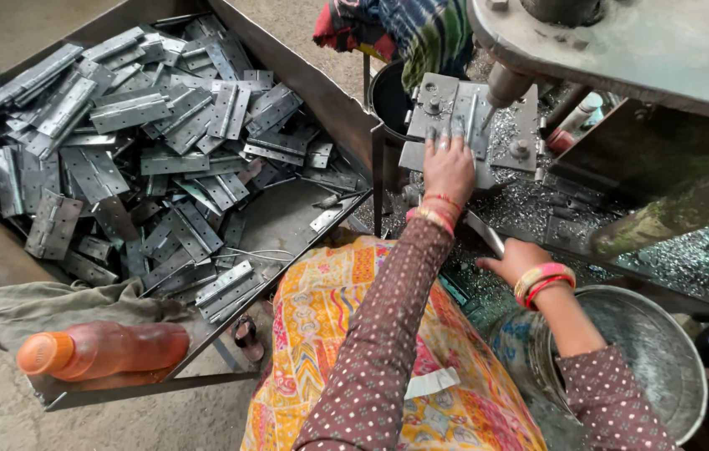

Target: The person sits in front of a metalworking machine, repeatedly picking up metal hinges from a bin with their left hand and placing them into the machine's die. They use their right hand to pull a lever, activating the press to shape the metal pieces. The processed hinges are then removed and returned to the bin.

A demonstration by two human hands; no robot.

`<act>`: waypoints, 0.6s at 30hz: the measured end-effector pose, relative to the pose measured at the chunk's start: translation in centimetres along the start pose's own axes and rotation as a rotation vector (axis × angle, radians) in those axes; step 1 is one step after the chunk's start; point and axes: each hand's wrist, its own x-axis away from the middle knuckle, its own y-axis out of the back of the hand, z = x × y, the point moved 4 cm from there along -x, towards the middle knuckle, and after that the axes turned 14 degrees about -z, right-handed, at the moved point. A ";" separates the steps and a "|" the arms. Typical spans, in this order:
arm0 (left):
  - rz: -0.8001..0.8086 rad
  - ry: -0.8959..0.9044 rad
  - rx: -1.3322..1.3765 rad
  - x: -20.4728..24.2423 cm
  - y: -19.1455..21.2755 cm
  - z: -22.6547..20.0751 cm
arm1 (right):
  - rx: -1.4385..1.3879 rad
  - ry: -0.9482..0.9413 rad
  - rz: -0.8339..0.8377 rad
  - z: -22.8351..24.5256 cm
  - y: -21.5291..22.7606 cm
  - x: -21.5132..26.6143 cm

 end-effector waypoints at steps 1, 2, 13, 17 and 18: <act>0.011 0.032 0.021 -0.2 -0.3 -0.1 | -0.052 -0.025 -0.016 0.1 -0.2 0.6; 0.037 0.030 0.016 -0.7 -0.5 -0.3 | -0.103 -0.049 -0.040 0.3 -0.5 0.9; 0.093 -0.054 0.012 -0.3 1.8 0.2 | -0.200 -0.050 -0.082 0.3 -2.6 1.2; 0.138 -0.043 -0.052 -2.1 0.3 0.7 | -0.036 0.029 0.007 -0.1 -0.1 0.5; 0.153 -0.025 -0.027 -2.7 -0.2 0.9 | -0.094 0.014 -0.036 -0.1 -0.3 0.7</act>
